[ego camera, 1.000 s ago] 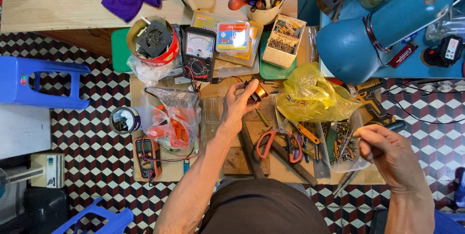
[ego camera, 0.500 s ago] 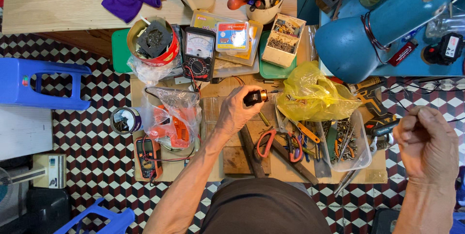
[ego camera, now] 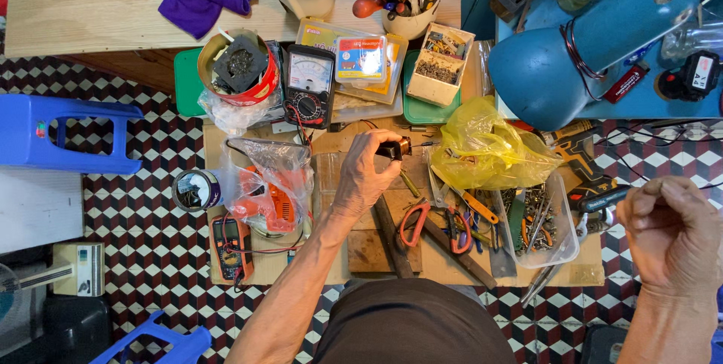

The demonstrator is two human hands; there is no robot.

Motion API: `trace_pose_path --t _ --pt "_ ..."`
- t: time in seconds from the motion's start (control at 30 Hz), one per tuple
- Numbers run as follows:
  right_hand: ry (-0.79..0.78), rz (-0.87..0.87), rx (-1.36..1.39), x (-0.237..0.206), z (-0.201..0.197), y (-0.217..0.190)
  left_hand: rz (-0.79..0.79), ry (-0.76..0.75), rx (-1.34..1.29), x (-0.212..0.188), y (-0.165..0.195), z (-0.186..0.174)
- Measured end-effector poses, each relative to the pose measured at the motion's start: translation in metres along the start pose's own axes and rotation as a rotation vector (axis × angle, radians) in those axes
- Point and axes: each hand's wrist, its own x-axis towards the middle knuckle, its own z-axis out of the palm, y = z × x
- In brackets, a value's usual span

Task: The person works at a cluttered workbench, handling a small black electronic component and using a soldering iron, pliers, and a multimeter. They repeatedly pick up and set down the component, apply heat with the soldering iron, and manipulate wires and small parts with pliers.

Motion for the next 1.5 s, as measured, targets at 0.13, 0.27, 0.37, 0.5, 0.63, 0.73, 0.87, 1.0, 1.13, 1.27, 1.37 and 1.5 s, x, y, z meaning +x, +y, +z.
trace_pose_path --t 0.13,0.27,0.37,0.5,0.63,0.73,0.87,1.0,1.13,1.27,1.37,1.5 --pt "0.013 -0.007 -0.008 -0.001 0.001 0.001 0.017 0.001 -0.015 -0.003 0.0 0.002" --pt "0.036 -0.003 0.004 -0.001 0.006 -0.003 0.011 -0.017 -0.019 -0.002 0.002 0.003" --pt "0.028 0.0 -0.004 -0.001 0.008 -0.007 -0.013 -0.03 -0.017 -0.001 0.001 0.004" --pt "-0.005 -0.01 0.048 0.001 0.014 -0.017 -0.053 -0.035 -0.019 -0.002 0.001 0.004" --pt "-0.063 0.06 0.224 0.004 0.014 -0.054 -0.124 -0.072 -0.006 -0.002 0.011 0.0" --pt "-0.125 0.18 0.295 0.011 0.009 -0.096 -0.185 -0.124 -0.023 -0.001 0.015 -0.012" --pt "-0.15 0.226 0.306 0.024 -0.002 -0.131 -0.286 -0.149 -0.009 -0.005 0.002 -0.028" --pt "-0.081 0.226 0.305 0.033 -0.025 -0.141 -0.359 -0.204 0.034 -0.024 -0.028 -0.035" --pt "0.066 0.252 0.331 0.038 -0.044 -0.121 -0.341 -0.283 0.096 -0.048 -0.054 -0.034" --pt "0.182 0.257 0.373 0.033 -0.055 -0.114 -0.338 -0.35 0.157 -0.066 -0.069 -0.035" --pt "0.226 0.246 0.378 0.03 -0.057 -0.121 -0.405 -0.349 0.201 -0.072 -0.076 -0.043" --pt "0.266 0.182 0.361 0.029 -0.057 -0.128 -0.459 -0.345 0.215 -0.073 -0.083 -0.05"
